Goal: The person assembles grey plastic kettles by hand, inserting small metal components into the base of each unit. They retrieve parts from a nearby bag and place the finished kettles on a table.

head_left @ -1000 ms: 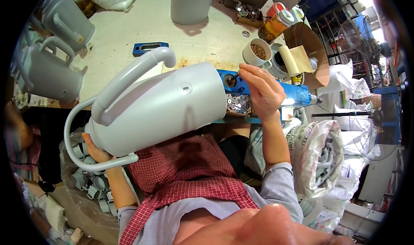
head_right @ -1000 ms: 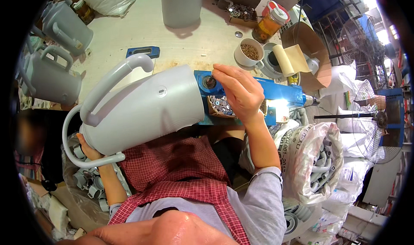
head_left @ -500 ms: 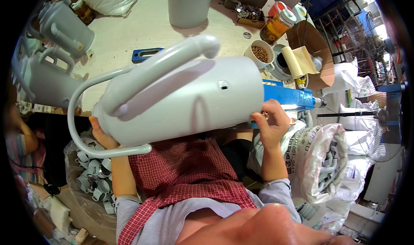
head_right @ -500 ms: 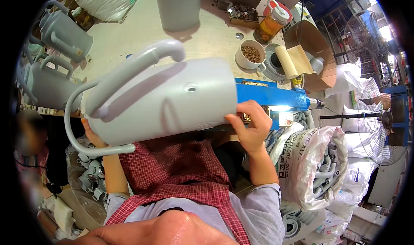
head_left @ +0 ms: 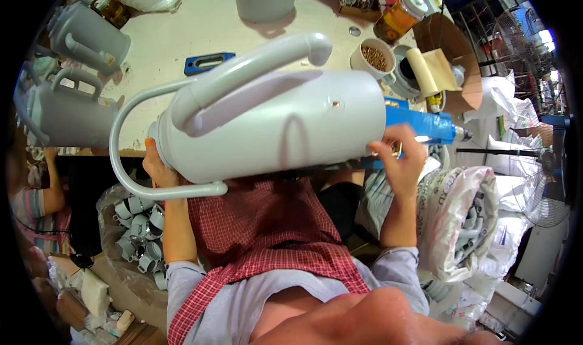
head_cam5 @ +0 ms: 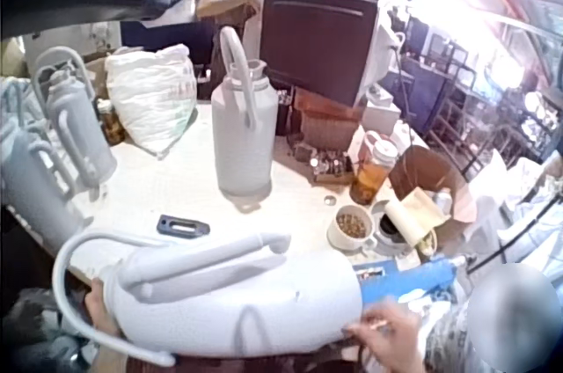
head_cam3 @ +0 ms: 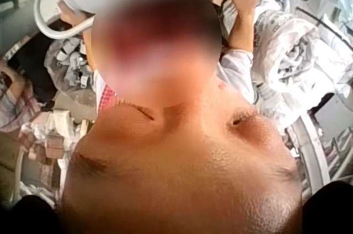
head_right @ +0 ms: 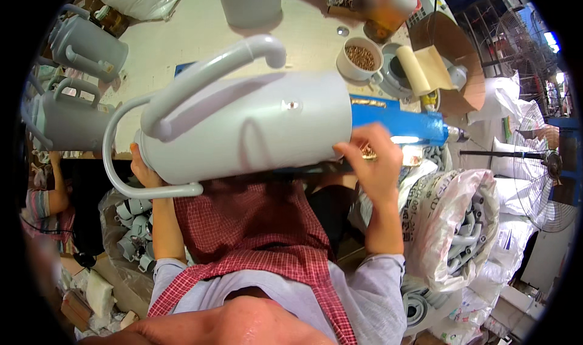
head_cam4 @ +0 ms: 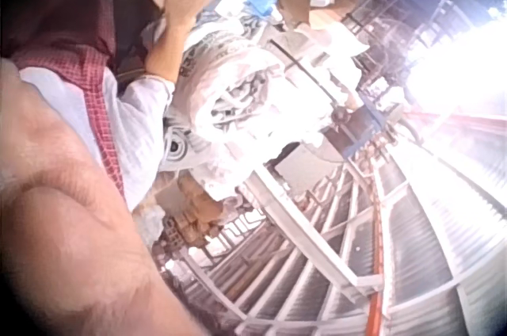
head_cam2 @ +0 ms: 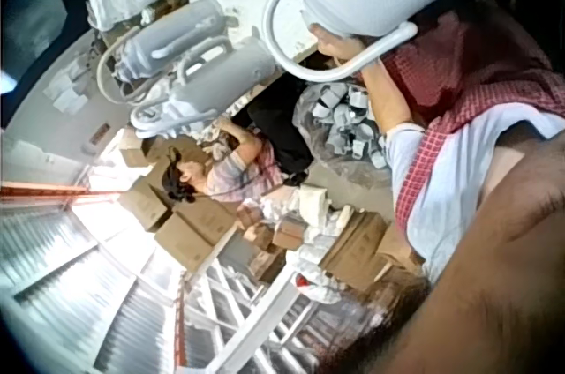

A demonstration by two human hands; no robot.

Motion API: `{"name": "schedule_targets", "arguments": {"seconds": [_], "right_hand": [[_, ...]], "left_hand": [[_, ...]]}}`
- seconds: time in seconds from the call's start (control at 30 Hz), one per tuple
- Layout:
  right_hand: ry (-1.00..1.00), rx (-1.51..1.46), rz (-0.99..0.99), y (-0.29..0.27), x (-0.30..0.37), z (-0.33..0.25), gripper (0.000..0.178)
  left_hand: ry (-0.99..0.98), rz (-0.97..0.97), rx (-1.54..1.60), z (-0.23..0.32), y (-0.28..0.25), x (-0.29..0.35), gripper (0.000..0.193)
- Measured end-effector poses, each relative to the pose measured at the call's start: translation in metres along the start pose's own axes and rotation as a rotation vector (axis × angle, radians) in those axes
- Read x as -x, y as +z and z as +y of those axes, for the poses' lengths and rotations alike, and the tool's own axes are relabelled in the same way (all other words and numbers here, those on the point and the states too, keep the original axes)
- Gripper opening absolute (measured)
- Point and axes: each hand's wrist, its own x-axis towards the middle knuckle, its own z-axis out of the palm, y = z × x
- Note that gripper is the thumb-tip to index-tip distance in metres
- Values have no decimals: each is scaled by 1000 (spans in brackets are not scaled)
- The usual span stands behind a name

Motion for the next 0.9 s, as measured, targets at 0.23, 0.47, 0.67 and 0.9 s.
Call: {"name": "schedule_targets", "arguments": {"seconds": [0.23, 0.47, 0.67, 0.9], "right_hand": [[-429, -166, 184, 49, -92, -46, 52], [-116, -699, -274, 42, -92, -26, 48], [-239, -513, -251, 36, -89, -12, 43], [-247, -140, -198, 25, -84, -46, 39]], "left_hand": [[70, 56, -41, 0, 3, -6, 55], [111, 49, -11, 18, 8, -3, 51], [87, 23, 47, 19, 17, -2, 48], [105, 50, -16, 19, 11, 4, 50]]}}
